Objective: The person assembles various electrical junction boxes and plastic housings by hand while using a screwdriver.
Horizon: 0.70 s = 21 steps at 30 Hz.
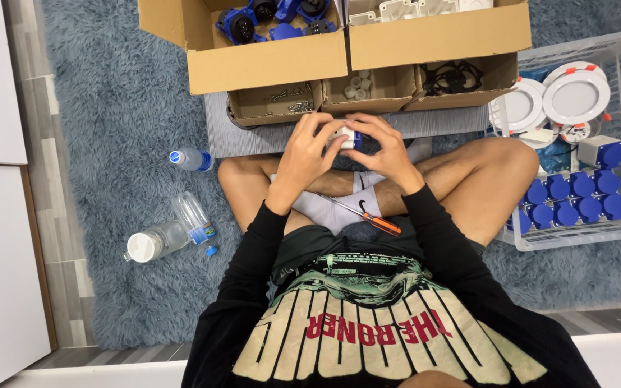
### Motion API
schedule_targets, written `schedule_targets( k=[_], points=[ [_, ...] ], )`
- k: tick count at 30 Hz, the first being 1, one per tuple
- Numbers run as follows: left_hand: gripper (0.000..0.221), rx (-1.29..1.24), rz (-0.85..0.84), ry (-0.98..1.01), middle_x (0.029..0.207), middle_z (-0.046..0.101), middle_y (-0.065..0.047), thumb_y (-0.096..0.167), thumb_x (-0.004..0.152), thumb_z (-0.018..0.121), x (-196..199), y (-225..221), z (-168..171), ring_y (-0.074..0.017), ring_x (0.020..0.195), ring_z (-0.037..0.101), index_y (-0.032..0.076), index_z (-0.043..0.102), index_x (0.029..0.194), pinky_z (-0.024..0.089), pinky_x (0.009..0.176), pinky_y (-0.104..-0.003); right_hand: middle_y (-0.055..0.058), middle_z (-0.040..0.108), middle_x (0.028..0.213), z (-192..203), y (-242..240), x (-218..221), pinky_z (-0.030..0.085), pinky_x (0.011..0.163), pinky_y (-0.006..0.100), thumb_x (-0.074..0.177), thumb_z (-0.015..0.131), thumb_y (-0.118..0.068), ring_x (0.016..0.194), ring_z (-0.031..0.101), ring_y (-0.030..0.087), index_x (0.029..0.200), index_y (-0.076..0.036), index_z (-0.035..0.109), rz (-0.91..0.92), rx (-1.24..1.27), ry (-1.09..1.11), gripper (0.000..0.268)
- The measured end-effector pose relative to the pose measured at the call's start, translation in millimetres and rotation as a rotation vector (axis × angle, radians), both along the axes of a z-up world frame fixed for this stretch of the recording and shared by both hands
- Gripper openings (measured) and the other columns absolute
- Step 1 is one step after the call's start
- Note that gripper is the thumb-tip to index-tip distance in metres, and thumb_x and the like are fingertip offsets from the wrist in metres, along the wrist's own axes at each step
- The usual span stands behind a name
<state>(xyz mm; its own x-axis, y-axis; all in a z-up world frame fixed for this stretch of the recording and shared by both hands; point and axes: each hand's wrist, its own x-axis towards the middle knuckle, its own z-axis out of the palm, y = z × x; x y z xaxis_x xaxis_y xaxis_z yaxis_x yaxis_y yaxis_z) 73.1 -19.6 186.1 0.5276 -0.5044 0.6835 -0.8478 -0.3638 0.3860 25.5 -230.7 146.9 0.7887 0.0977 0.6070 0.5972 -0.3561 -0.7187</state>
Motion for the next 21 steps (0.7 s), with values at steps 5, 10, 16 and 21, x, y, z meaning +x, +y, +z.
schedule_targets(
  k=[5, 10, 16, 21],
  points=[
    [0.015, -0.081, 0.006, 0.076, 0.106, 0.060, -0.007, 0.014, 0.101, 0.080, -4, -1, -7, -0.0293, 0.092, 0.067, 0.009, 0.072, 0.113, 0.061, 0.083, -0.039, 0.022, 0.076, 0.133, -1, 1, -1, 0.057, 0.097, 0.055, 0.089, 0.096, -0.013, 0.116, 0.074, 0.045, 0.139, -0.007, 0.077, -0.009, 0.002, 0.010, 0.054],
    [0.007, -0.292, -0.025, 0.204, 0.112, 0.063, -0.010, 0.004, 0.105, 0.073, -18, 0, 17, -0.0316, 0.103, 0.070, 0.005, 0.068, 0.110, 0.059, 0.093, -0.041, 0.021, 0.075, 0.135, -1, 1, 0, 0.057, 0.099, 0.055, 0.089, 0.095, -0.014, 0.119, 0.074, 0.044, 0.140, -0.007, 0.077, -0.006, 0.004, 0.021, 0.055],
    [0.019, -0.421, -0.100, 0.488, 0.095, 0.066, -0.009, 0.008, 0.115, 0.055, -39, 11, 8, -0.0257, 0.083, 0.069, 0.004, 0.073, 0.120, 0.057, 0.081, -0.040, 0.023, 0.072, 0.139, 6, 2, -3, 0.056, 0.103, 0.055, 0.089, 0.095, -0.012, 0.124, 0.071, 0.044, 0.145, -0.005, 0.072, -0.014, 0.005, 0.030, 0.060],
    [0.008, -0.503, -0.131, 0.633, 0.091, 0.068, -0.010, 0.008, 0.109, 0.069, -50, 15, 0, -0.0190, 0.080, 0.067, 0.003, 0.073, 0.113, 0.056, 0.076, -0.035, 0.022, 0.068, 0.144, 7, -8, -22, 0.054, 0.108, 0.055, 0.088, 0.098, -0.016, 0.131, 0.068, 0.042, 0.151, -0.003, 0.064, -0.080, 0.005, 0.005, 0.073]
  ],
)
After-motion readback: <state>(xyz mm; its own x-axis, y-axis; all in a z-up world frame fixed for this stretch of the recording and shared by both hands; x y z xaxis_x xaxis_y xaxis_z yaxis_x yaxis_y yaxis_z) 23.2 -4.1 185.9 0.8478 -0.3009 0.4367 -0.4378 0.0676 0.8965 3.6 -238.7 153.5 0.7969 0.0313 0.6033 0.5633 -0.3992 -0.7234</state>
